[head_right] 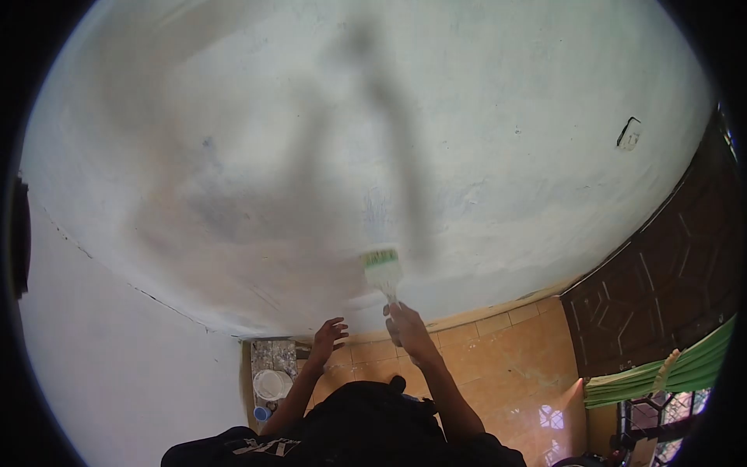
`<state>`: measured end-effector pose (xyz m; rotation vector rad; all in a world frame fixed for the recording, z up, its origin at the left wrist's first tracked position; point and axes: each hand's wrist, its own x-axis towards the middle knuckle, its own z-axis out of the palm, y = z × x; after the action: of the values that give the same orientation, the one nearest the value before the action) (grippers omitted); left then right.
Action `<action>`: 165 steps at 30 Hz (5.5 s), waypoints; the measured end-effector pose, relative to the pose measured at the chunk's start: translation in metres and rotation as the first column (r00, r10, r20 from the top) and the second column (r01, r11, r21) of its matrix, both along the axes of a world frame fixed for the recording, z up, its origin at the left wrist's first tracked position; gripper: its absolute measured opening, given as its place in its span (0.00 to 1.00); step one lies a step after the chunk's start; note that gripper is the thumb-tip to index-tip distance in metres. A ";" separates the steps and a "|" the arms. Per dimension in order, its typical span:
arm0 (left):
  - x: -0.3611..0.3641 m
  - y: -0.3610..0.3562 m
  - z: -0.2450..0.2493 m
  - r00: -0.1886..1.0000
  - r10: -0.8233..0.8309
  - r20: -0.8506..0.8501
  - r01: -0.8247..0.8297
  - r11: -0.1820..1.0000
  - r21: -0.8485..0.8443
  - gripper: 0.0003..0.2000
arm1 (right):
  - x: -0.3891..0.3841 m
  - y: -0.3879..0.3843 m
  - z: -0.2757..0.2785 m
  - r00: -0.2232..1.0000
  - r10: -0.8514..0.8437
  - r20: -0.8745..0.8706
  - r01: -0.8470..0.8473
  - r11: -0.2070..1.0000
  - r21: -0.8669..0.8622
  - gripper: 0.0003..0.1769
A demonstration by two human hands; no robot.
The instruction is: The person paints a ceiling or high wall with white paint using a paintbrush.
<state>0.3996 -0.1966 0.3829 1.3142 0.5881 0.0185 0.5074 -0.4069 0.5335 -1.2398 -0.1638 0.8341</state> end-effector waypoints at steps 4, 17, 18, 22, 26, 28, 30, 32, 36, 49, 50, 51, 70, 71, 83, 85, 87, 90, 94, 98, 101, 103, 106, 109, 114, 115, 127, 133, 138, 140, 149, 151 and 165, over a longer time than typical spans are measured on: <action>0.006 0.000 -0.004 1.000 -0.018 0.019 0.018 1.000 0.005 0.18 | 0.007 0.007 0.078 0.958 -0.041 0.285 0.021 0.997 0.074 0.19; -0.007 0.006 0.000 1.000 -0.002 0.013 0.001 0.999 0.033 0.17 | 0.041 0.051 -0.059 0.929 -0.204 0.308 0.148 0.970 0.195 0.22; -0.010 0.007 -0.002 1.000 0.003 0.008 -0.003 1.000 0.031 0.17 | 0.031 0.048 -0.078 0.940 -0.208 0.271 0.173 0.974 0.148 0.22; -0.017 0.008 -0.002 1.000 0.010 -0.013 -0.009 1.000 0.025 0.17 | -0.004 0.023 -0.143 0.966 -0.188 0.178 0.202 0.977 -0.064 0.20; -0.018 0.006 -0.004 1.000 0.000 -0.015 0.000 1.000 0.017 0.18 | -0.010 0.008 -0.178 0.989 -0.142 0.038 0.147 0.968 -0.202 0.18; -0.017 0.003 -0.005 1.000 -0.009 -0.016 0.010 1.000 0.018 0.18 | -0.008 0.008 -0.167 0.992 -0.123 0.014 0.124 0.974 -0.189 0.17; -0.016 0.001 -0.002 1.000 -0.014 -0.014 0.015 0.999 0.036 0.18 | -0.008 0.009 -0.142 0.994 -0.105 0.003 0.105 0.989 -0.104 0.17; -0.015 -0.005 0.005 1.000 -0.020 -0.012 0.021 0.998 0.066 0.18 | -0.005 0.010 -0.098 0.995 -0.095 -0.030 0.094 0.995 -0.028 0.17; -0.013 -0.010 0.001 0.999 -0.042 -0.011 0.043 0.999 0.014 0.19 | -0.004 0.012 -0.011 0.997 -0.065 -0.042 0.070 0.991 0.114 0.16; -0.023 -0.025 0.007 0.999 -0.039 -0.032 0.040 0.998 0.050 0.17 | 0.039 0.039 0.109 0.874 -0.199 0.444 0.093 0.964 0.249 0.21; -0.024 -0.025 0.009 0.999 -0.033 -0.028 0.035 0.998 0.054 0.17 | 0.047 0.047 0.096 0.854 -0.263 0.449 0.144 0.948 0.283 0.21; -0.024 -0.024 0.010 0.999 -0.028 -0.027 0.029 0.998 0.052 0.17 | 0.055 0.050 0.076 0.862 -0.272 0.429 0.154 0.945 0.289 0.21; -0.005 -0.015 0.015 0.996 0.088 0.014 -0.088 0.996 0.022 0.21 | 0.023 -0.017 -0.136 0.991 -0.085 -0.100 0.076 0.993 -0.093 0.15; 0.001 -0.015 0.020 0.995 0.095 0.015 -0.095 0.995 0.025 0.22 | 0.022 -0.018 -0.113 0.994 -0.073 -0.075 0.067 0.994 -0.086 0.15; 0.040 0.005 0.062 0.940 0.246 0.236 -0.259 0.966 0.026 0.37 | 0.058 -0.017 0.121 0.890 -0.172 0.423 0.073 0.968 0.240 0.22; 0.040 -0.006 0.076 0.939 0.263 0.222 -0.280 0.959 0.049 0.38 | 0.081 -0.009 0.093 0.895 -0.203 0.397 0.083 0.951 0.298 0.23; 0.039 -0.009 0.081 0.935 0.288 0.207 -0.306 0.950 0.057 0.40 | 0.092 -0.005 0.038 0.889 -0.218 0.402 0.110 0.955 0.275 0.22; 0.038 -0.006 0.082 0.928 0.305 0.216 -0.323 0.945 0.055 0.41 | 0.082 -0.014 -0.070 0.912 -0.187 0.365 0.125 0.974 0.187 0.23; 0.038 0.005 0.079 0.937 0.259 0.235 -0.289 0.952 0.099 0.41 | 0.037 -0.040 -0.162 0.998 -0.061 0.022 0.060 0.998 0.033 0.19; 0.041 0.002 0.077 0.938 0.266 0.224 -0.288 0.955 0.074 0.40 | 0.026 -0.034 -0.189 0.981 -0.024 -0.193 0.000 0.992 -0.125 0.15; 0.040 0.001 0.078 0.936 0.270 0.225 -0.292 0.954 0.069 0.40 | 0.032 -0.019 -0.168 0.981 0.037 -0.189 -0.057 0.993 -0.100 0.15; 0.036 0.004 0.077 0.935 0.262 0.238 -0.283 0.957 0.062 0.40 | 0.033 -0.014 -0.133 0.984 0.081 -0.159 -0.101 0.988 -0.118 0.15; 0.031 0.013 0.075 0.935 0.263 0.238 -0.281 0.959 0.043 0.40 | 0.034 -0.014 -0.054 0.988 0.137 -0.068 -0.142 0.987 -0.080 0.15; 0.024 0.017 0.085 0.934 0.269 0.236 -0.287 0.957 0.044 0.40 | 0.033 -0.014 0.038 0.983 0.172 0.070 -0.170 0.985 -0.025 0.16; 0.018 0.026 0.091 0.932 0.253 0.260 -0.255 0.967 -0.029 0.40 | 0.041 0.017 0.139 0.858 0.012 0.514 -0.025 1.000 0.018 0.22; 0.017 0.027 0.091 0.935 0.245 0.257 -0.242 0.969 -0.045 0.40 | 0.042 0.027 0.148 0.816 -0.043 0.576 0.043 0.999 0.013 0.23; -0.014 0.059 0.080 0.969 0.191 0.160 -0.190 0.982 -0.019 0.40 | -0.008 0.064 -0.108 0.943 -0.160 0.292 0.182 0.982 -0.049 0.23; -0.018 0.071 0.076 0.975 0.181 0.126 -0.177 0.983 -0.047 0.39 | -0.036 0.061 -0.179 0.992 -0.101 -0.076 0.081 0.971 -0.225 0.20; -0.024 0.083 0.074 0.976 0.143 0.166 -0.129 0.988 -0.091 0.40 | -0.036 0.073 -0.144 0.994 -0.076 -0.076 0.058 0.974 -0.221 0.18; -0.027 0.088 0.075 0.975 0.143 0.169 -0.130 0.988 -0.086 0.40 | -0.035 0.077 -0.101 0.999 -0.032 -0.033 0.027 0.989 -0.145 0.18; -0.033 0.103 0.073 0.976 0.112 0.186 -0.097 0.991 -0.089 0.40 | -0.049 0.091 0.113 0.873 -0.104 0.477 0.105 0.994 0.024 0.22; -0.034 0.104 0.074 0.977 0.094 0.191 -0.078 0.993 -0.089 0.40 | -0.043 0.098 0.147 0.819 -0.190 0.542 0.170 0.982 0.087 0.23; -0.047 0.129 0.066 0.981 0.100 0.166 -0.084 0.991 -0.105 0.39 | -0.067 0.127 -0.136 0.961 -0.186 0.203 0.212 0.971 -0.114 0.25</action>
<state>0.3524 -0.0671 0.4493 1.1763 0.4969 0.1749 0.4405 -0.2797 0.3974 -1.4381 -0.1360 0.5579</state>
